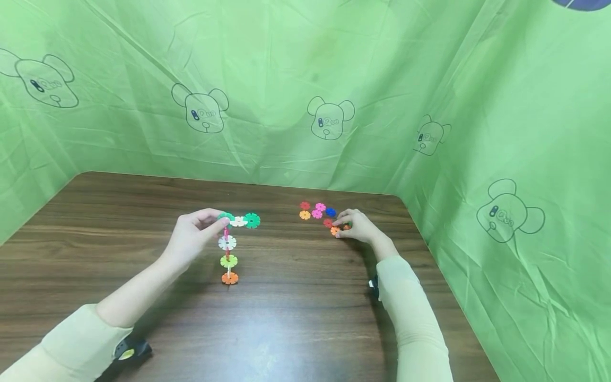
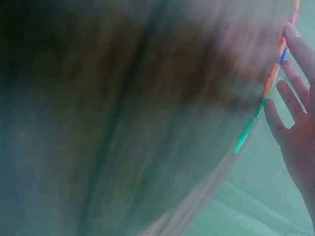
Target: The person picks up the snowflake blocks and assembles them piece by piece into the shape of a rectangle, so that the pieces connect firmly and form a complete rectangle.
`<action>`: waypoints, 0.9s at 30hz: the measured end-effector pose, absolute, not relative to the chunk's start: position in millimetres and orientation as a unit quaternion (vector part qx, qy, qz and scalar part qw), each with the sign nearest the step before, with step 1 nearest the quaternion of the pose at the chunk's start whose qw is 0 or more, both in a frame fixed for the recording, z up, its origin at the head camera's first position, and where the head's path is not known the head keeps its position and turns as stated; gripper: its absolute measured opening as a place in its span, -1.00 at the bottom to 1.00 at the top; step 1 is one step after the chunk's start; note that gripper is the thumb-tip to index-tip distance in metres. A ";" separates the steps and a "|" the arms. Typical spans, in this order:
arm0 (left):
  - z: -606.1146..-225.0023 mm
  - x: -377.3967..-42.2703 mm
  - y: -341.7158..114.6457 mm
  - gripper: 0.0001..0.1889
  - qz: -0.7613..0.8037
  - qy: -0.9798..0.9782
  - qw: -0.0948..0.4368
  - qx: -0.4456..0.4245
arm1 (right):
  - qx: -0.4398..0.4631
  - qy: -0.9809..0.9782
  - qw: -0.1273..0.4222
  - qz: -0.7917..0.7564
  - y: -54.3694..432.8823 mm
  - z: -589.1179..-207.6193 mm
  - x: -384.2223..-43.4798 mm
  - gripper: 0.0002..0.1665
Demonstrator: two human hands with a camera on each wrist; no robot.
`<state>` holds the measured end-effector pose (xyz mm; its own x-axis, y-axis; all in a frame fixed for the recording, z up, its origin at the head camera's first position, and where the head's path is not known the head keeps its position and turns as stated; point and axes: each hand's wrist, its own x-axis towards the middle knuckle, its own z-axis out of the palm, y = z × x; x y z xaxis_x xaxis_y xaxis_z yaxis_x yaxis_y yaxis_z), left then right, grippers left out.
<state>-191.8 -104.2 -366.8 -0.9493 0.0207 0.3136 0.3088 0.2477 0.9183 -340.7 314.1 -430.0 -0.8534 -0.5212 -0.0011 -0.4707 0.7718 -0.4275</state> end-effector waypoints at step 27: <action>-370.2 -201.5 -107.2 -0.83 -0.615 -0.772 0.108 -0.121 | -0.247 0.925 0.049 -0.283 296.0 -422.0 -340.7 -0.74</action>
